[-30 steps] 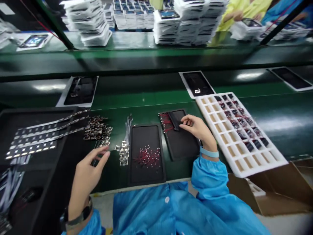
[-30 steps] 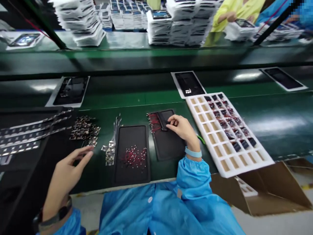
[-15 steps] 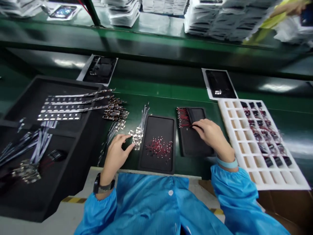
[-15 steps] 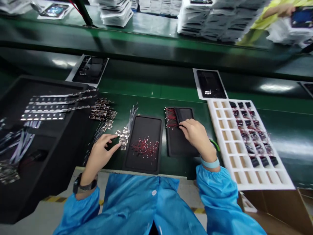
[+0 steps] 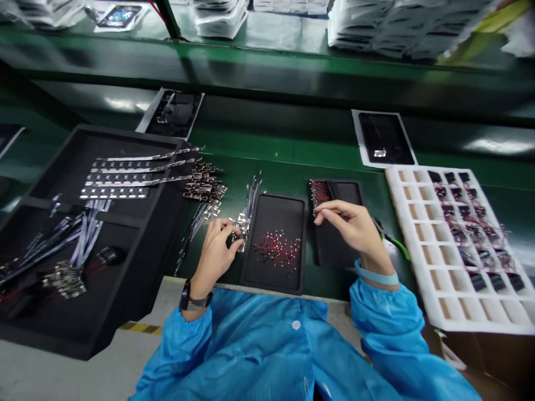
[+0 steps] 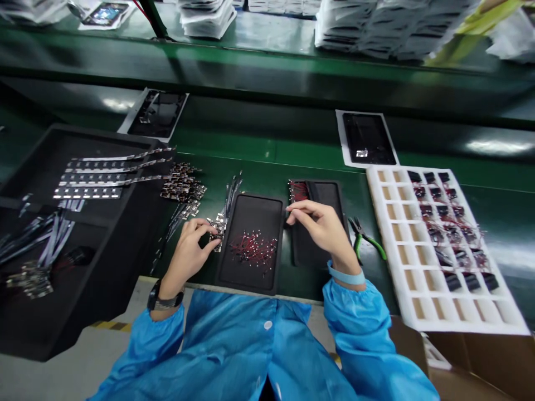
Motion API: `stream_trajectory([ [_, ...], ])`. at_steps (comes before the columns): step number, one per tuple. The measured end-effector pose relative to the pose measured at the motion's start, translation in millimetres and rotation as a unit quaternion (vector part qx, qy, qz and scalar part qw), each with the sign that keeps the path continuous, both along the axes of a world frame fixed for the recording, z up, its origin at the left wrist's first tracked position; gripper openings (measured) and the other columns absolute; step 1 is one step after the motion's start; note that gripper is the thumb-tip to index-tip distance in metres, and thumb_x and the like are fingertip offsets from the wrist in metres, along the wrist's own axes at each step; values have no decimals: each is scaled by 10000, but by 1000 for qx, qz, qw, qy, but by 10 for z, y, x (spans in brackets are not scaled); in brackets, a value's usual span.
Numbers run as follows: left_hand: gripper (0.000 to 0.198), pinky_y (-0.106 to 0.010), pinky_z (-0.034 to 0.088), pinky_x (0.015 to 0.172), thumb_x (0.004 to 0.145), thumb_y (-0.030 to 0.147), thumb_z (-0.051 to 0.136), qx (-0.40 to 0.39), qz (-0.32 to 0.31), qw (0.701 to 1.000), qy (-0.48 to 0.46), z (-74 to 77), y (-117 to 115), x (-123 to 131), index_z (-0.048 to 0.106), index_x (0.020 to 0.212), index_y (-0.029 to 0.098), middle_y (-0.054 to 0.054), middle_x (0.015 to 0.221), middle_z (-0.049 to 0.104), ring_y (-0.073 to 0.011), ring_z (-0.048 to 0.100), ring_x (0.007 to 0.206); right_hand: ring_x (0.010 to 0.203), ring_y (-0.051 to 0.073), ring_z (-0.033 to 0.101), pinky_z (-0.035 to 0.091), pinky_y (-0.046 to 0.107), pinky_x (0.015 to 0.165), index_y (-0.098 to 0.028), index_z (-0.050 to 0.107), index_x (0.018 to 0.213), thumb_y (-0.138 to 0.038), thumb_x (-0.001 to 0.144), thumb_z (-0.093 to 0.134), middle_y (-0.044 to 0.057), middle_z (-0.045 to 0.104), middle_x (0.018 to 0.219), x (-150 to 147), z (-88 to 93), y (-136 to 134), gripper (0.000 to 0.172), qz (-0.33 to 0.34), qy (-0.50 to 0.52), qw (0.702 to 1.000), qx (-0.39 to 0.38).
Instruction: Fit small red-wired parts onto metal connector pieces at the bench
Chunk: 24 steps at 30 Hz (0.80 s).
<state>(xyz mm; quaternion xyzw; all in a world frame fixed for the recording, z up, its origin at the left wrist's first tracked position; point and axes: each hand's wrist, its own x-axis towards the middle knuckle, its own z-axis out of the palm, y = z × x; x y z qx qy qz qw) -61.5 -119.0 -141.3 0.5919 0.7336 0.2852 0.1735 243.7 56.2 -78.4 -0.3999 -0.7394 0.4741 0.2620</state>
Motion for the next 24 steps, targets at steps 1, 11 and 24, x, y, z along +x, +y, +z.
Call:
stream_trajectory([
  [1, 55, -450, 487, 1009, 905, 216, 694, 1, 1, 1000, -5, 2, 5, 3, 670, 954, 220, -99, 1150, 607, -301, 578, 1145, 840, 231, 742, 571, 363, 835, -200, 772, 1002, -438, 995, 656, 70, 799, 864, -74, -10, -11, 265, 11, 13, 1000, -11],
  [11, 140, -342, 533, 775, 877, 292, 750, -63, -13, 948, -313, 259, 91, -112, 657, 910, 194, -34, 828, 712, -192, 679, 773, 640, 137, 583, 459, 274, 622, -162, 796, 1042, -437, 988, 670, 21, 673, 701, -358, -217, -106, 306, 81, 91, 987, -108],
  [24, 216, -308, 585, 696, 799, 290, 856, -45, -51, 896, -439, 634, 490, 196, 742, 922, 153, -54, 771, 755, -184, 729, 681, 651, 145, 642, 493, 275, 622, -147, 784, 987, -396, 953, 702, 54, 738, 783, -374, -209, -177, 264, 79, 98, 987, -105],
])
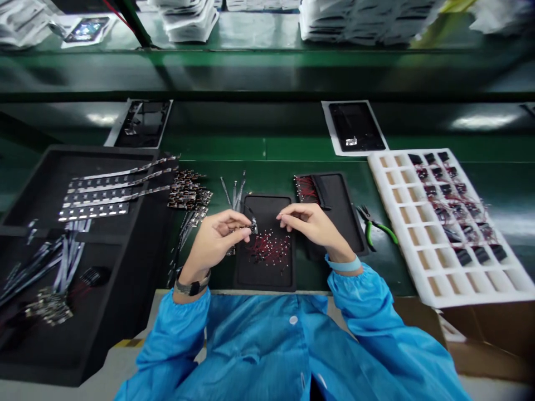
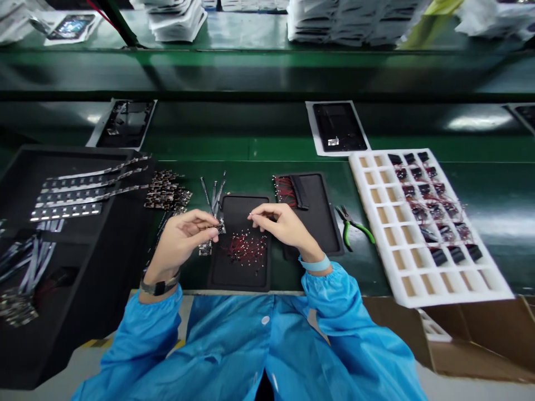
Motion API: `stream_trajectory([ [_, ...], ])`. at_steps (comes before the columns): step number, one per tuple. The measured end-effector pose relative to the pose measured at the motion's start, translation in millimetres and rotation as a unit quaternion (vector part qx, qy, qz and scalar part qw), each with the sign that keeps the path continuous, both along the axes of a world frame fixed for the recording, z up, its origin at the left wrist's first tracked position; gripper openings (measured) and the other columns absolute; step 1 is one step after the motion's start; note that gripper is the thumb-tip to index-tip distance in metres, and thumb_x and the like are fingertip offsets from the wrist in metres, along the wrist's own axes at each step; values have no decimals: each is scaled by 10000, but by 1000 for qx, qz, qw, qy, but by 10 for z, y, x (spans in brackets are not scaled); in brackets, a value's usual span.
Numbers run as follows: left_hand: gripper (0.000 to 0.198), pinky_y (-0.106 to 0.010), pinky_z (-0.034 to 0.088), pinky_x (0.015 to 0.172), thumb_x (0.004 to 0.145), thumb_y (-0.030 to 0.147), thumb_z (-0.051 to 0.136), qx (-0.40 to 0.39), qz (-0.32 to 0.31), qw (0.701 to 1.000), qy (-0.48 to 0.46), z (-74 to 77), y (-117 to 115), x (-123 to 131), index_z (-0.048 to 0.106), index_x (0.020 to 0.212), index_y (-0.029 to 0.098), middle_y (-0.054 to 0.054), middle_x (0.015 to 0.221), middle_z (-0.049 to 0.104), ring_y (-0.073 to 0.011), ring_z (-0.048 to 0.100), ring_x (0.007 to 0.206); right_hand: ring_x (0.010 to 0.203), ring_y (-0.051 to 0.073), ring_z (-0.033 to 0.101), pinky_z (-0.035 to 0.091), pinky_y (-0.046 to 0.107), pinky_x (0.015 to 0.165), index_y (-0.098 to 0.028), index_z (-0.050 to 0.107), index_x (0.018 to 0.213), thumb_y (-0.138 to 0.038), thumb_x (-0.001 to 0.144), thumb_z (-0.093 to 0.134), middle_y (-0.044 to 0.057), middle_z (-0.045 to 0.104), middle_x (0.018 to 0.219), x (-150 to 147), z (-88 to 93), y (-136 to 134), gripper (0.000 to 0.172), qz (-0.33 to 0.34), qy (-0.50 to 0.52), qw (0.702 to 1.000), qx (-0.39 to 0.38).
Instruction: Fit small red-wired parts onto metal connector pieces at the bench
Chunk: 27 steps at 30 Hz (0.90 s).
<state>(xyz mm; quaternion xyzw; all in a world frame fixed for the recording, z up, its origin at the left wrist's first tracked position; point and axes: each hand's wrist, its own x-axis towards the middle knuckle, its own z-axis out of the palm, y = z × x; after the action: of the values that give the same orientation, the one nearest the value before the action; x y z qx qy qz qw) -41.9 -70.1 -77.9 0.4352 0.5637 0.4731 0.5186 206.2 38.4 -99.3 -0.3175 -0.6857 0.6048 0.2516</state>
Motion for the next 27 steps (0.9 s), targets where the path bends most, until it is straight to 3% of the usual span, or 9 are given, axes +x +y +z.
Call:
stream_trajectory([
  [3, 174, -295, 588, 700, 822, 276, 838, 45, 9, 999, 16, 160, 60, 48, 754, 925, 165, -58, 855, 772, -168, 728, 685, 689, 149, 650, 497, 284, 664, -165, 800, 975, -372, 954, 702, 66, 771, 871, 2, 1, -4, 230, -5, -5, 999, 32],
  [6, 157, -299, 588, 708, 836, 285, 825, 76, 8, 997, 32, 216, 143, 99, 759, 917, 167, -59, 875, 770, -163, 720, 691, 665, 146, 635, 482, 285, 644, -170, 810, 978, -382, 963, 684, 68, 781, 891, 7, 13, -17, 246, -13, -17, 999, 44],
  [12, 209, -303, 567, 714, 822, 318, 834, 58, -29, 998, 6, -37, 387, 226, 748, 927, 159, -42, 781, 745, -166, 706, 692, 581, 130, 557, 402, 265, 557, -155, 816, 923, -365, 933, 695, 36, 718, 720, 2, 12, -52, 243, -39, -23, 997, 67],
  [16, 213, -294, 553, 718, 808, 305, 843, 49, -42, 997, -29, -197, 469, 285, 742, 921, 154, -38, 774, 741, -158, 701, 700, 576, 126, 519, 370, 272, 553, -160, 814, 891, -345, 934, 694, 29, 689, 696, -18, 2, -65, 224, -51, -36, 991, 122],
  [23, 252, -296, 551, 713, 792, 325, 856, 20, -39, 998, -52, -290, 487, 327, 734, 924, 149, -35, 769, 731, -153, 690, 683, 566, 135, 522, 397, 290, 590, -189, 813, 893, -304, 968, 637, 28, 684, 686, -44, -34, -70, 224, -35, -69, 972, 221],
  [27, 267, -300, 555, 704, 801, 350, 848, 13, -50, 998, -46, -326, 483, 325, 734, 938, 151, -40, 768, 736, -163, 701, 688, 556, 132, 532, 409, 282, 588, -190, 809, 874, -277, 947, 637, 30, 711, 705, -53, -41, -82, 206, -35, -78, 970, 226],
])
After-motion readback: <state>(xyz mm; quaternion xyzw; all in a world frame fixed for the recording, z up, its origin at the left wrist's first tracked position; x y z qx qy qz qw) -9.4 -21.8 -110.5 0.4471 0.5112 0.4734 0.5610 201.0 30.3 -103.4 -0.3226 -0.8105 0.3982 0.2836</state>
